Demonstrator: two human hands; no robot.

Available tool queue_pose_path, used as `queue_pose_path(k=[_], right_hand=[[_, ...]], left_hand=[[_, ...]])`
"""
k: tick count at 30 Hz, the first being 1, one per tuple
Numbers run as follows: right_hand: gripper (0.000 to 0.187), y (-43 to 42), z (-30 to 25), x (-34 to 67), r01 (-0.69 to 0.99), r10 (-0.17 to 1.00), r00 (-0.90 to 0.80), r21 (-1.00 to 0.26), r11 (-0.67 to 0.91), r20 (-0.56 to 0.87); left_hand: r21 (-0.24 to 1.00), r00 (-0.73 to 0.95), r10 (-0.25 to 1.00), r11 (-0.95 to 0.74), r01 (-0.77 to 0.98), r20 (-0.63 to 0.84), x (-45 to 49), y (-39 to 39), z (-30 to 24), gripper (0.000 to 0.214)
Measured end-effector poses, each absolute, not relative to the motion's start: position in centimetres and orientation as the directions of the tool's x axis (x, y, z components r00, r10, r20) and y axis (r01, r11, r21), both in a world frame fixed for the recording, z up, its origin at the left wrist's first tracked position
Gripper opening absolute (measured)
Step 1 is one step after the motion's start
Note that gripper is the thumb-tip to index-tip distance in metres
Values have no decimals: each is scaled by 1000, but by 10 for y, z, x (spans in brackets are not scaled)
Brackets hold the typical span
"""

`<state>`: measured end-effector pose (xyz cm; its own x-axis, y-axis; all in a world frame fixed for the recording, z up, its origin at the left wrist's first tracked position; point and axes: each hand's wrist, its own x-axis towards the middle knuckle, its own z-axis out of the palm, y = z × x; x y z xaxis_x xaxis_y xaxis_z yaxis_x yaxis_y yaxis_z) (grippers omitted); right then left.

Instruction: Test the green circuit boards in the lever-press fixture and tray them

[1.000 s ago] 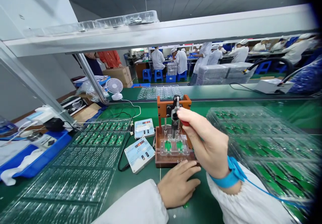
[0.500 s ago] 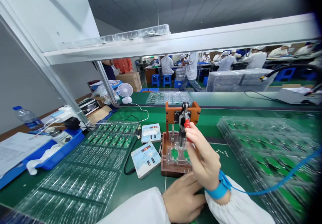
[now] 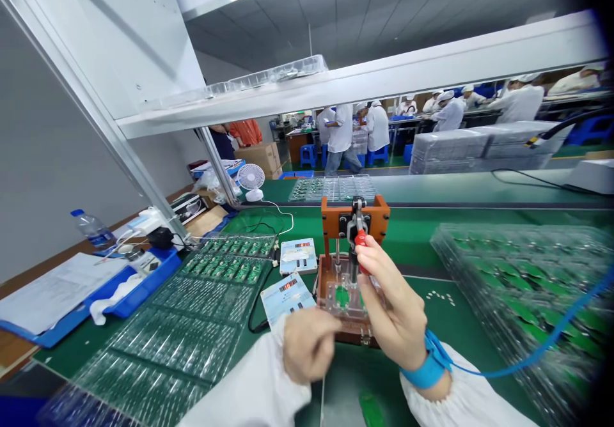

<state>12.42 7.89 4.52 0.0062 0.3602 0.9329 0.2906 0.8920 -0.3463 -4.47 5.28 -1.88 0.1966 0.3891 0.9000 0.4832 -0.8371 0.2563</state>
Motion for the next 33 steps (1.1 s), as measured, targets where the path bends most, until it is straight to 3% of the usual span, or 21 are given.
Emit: queue_pose_path(k=[3, 4, 6, 8, 10, 14, 22, 33], right_hand=[[71, 79, 44, 124, 293, 362, 2, -346, 891, 932], [71, 79, 44, 124, 295, 363, 0, -347, 890, 932], [70, 80, 44, 124, 296, 361, -5, -343, 891, 933], [70, 81, 44, 125, 293, 352, -12, -334, 896, 936], [70, 81, 45, 125, 286, 344, -18, -325, 901, 939], [70, 81, 48, 126, 273, 334, -25, -315, 909, 942], [70, 81, 48, 126, 280, 343, -24, -323, 904, 939], [71, 81, 48, 127, 267, 341, -44, -317, 910, 939]], left_hand=[[425, 80, 593, -658, 621, 801, -80, 84, -2, 20], [458, 128, 726, -550, 699, 675, -92, 97, 2, 21], [359, 291, 905, -394, 846, 310, -113, 122, 6, 34], [286, 364, 930, -365, 886, 60, -129, 142, 7, 72], [252, 393, 915, -361, 898, -89, -138, 156, 6, 103], [118, 388, 850, -371, 921, -357, -140, 170, 6, 123], [53, 404, 801, -426, 903, -441, -139, 182, 2, 130], [40, 328, 829, -349, 936, -452, -150, 170, 24, 131]])
